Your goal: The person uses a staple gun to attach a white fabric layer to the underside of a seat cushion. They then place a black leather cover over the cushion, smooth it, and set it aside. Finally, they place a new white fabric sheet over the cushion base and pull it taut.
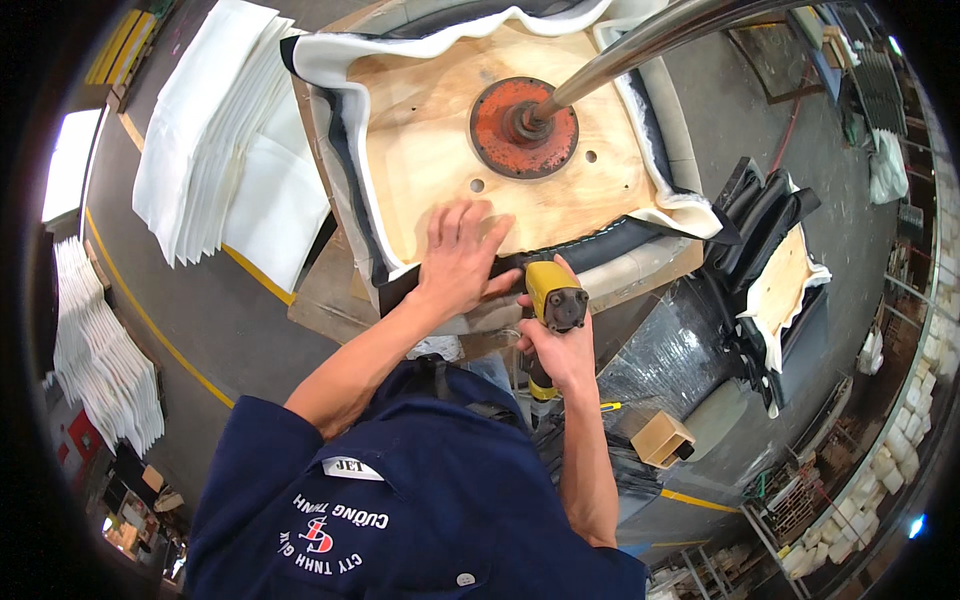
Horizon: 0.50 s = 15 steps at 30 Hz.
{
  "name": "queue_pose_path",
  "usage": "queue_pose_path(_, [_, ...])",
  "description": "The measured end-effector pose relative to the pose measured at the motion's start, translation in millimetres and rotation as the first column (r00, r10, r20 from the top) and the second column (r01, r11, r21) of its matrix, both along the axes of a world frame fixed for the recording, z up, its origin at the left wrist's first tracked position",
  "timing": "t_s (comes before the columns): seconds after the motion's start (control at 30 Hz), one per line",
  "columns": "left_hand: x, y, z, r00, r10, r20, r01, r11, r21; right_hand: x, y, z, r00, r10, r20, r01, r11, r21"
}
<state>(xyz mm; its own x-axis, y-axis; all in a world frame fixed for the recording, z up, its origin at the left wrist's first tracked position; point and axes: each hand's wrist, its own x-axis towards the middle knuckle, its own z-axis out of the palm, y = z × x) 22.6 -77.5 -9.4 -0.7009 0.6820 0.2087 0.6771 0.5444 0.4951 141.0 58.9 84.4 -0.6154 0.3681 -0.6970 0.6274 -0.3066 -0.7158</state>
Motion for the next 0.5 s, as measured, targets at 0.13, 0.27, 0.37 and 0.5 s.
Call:
queue_pose_path(0.13, [3.7,-0.5,-10.3,0.994,-0.007,0.111,0.024,0.988,-0.152,3.5,-7.0,-1.3,1.0,-0.007,-0.013,0.007,0.999,-0.041])
queue_pose_path(0.27, [5.3,-1.7,-12.7,0.994,0.009,0.112,0.016,0.975,-0.224,-2.5,-16.0,0.0,0.999,0.037,0.006,-0.037,0.999,-0.016])
queue_pose_path(0.37, [7.5,0.6,-14.2,0.995,0.019,0.094,0.001,0.977,-0.212,-9.0,-19.0,-2.0,0.998,0.061,0.035,-0.061,0.998,0.02])
queue_pose_path(0.5, [11.9,1.4,-14.3,0.994,0.036,0.102,-0.014,0.978,-0.207,-9.3,-17.7,-5.2,0.996,0.076,0.042,-0.078,0.996,0.051])
